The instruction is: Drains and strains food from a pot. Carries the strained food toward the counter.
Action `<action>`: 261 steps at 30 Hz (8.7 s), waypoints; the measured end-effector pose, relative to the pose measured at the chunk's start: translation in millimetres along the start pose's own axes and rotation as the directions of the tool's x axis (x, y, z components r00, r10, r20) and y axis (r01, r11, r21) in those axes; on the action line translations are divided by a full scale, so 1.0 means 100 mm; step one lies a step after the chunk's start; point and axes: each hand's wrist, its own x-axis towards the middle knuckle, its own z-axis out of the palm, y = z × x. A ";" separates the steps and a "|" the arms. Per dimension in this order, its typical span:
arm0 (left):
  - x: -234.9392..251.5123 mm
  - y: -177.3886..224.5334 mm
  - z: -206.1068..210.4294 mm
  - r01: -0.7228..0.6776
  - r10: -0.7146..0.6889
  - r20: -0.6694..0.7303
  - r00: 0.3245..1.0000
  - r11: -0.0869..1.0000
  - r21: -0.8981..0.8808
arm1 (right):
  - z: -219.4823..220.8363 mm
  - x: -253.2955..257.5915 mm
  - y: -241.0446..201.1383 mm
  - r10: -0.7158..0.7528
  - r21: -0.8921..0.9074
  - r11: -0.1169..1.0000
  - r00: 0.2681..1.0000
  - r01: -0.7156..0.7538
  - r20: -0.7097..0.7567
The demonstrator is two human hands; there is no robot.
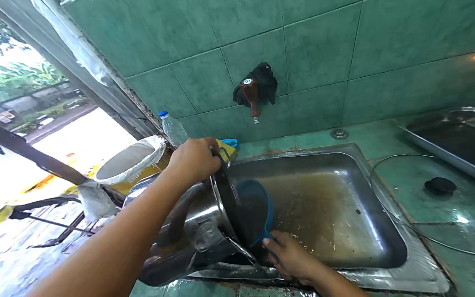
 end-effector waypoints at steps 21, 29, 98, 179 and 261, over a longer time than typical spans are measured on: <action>-0.08 0.17 -0.09 -0.099 0.083 0.107 0.991 0.982 0.159 | 0.12 0.00 -0.06 0.019 0.031 0.999 0.996 -0.022 0.089; -0.17 -0.52 -0.43 -0.020 0.019 0.005 1.000 0.971 0.237 | 0.34 -0.06 -0.57 0.037 -0.092 0.995 0.995 -0.028 0.091; -0.58 -0.66 0.98 -0.194 0.330 -0.751 0.572 0.944 0.267 | 0.14 0.46 -0.60 -0.018 0.293 0.956 0.994 -0.015 0.107; -0.64 -1.17 0.92 0.054 -0.144 -0.665 0.733 0.987 -0.154 | -0.01 0.64 -0.33 0.034 0.297 0.947 0.957 -0.123 0.287; -1.02 -0.89 2.11 -0.466 0.035 -0.936 0.351 0.873 -0.142 | -0.75 1.26 -0.39 -0.090 0.569 0.388 0.644 0.726 -0.760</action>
